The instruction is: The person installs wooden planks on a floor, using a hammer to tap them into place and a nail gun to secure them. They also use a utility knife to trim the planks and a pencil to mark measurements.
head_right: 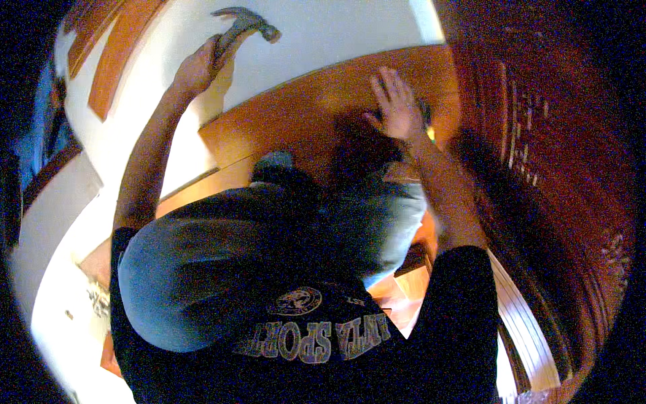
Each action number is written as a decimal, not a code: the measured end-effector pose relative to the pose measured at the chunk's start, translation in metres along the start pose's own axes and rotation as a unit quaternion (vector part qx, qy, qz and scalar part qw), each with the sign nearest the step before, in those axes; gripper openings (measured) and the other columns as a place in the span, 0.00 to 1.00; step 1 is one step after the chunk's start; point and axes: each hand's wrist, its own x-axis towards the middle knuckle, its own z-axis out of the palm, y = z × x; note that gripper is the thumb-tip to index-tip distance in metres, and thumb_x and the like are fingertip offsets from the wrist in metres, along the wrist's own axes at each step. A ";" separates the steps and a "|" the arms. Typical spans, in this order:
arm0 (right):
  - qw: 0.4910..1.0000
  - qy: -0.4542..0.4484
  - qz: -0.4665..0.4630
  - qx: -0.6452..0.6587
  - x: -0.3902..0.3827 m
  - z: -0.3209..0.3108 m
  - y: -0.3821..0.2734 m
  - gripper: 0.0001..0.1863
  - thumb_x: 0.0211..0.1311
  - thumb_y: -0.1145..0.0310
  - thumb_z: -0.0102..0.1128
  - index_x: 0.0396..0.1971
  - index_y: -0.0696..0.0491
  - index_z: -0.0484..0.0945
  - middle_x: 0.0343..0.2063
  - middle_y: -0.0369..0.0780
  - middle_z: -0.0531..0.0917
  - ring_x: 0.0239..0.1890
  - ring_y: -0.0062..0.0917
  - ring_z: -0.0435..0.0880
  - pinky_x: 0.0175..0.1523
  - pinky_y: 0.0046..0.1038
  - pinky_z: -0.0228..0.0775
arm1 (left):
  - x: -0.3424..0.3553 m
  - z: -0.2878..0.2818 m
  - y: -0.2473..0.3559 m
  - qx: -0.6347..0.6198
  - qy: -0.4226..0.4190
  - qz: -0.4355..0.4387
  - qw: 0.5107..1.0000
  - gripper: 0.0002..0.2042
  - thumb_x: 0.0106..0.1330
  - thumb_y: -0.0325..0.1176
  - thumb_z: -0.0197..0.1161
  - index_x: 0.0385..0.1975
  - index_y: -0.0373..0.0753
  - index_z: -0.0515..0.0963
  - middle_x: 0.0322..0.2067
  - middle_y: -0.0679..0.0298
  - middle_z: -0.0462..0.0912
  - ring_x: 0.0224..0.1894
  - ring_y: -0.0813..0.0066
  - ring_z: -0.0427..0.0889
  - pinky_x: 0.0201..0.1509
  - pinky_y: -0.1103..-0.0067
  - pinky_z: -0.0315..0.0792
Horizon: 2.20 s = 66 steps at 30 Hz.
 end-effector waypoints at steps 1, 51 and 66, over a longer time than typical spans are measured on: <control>1.000 0.018 -0.010 0.012 0.002 0.001 0.000 0.49 0.56 0.51 0.74 0.74 0.53 0.62 0.77 0.53 0.55 0.77 0.53 0.56 0.76 0.55 0.56 | 0.022 0.005 0.013 0.005 -0.009 0.036 0.999 0.21 0.77 0.42 0.54 0.62 0.38 0.62 0.50 0.42 0.82 0.47 0.37 0.84 0.50 0.53 0.78; 0.997 0.033 -0.008 0.074 -0.017 0.011 0.011 0.39 0.64 0.53 0.62 0.73 0.51 0.65 0.79 0.48 0.53 0.81 0.42 0.51 0.80 0.46 0.48 | -0.124 0.035 0.028 0.041 0.077 0.052 0.995 0.28 0.66 0.34 0.71 0.66 0.41 0.71 0.60 0.43 0.69 0.61 0.40 0.71 0.64 0.52 0.69; 0.997 0.021 0.006 0.069 -0.024 0.006 0.008 0.39 0.66 0.52 0.61 0.74 0.49 0.64 0.80 0.47 0.52 0.81 0.41 0.50 0.81 0.46 0.46 | -0.132 0.047 0.058 -0.042 0.010 0.037 0.998 0.10 0.74 0.29 0.59 0.50 0.36 0.82 0.41 0.52 0.84 0.44 0.52 0.82 0.51 0.65 0.77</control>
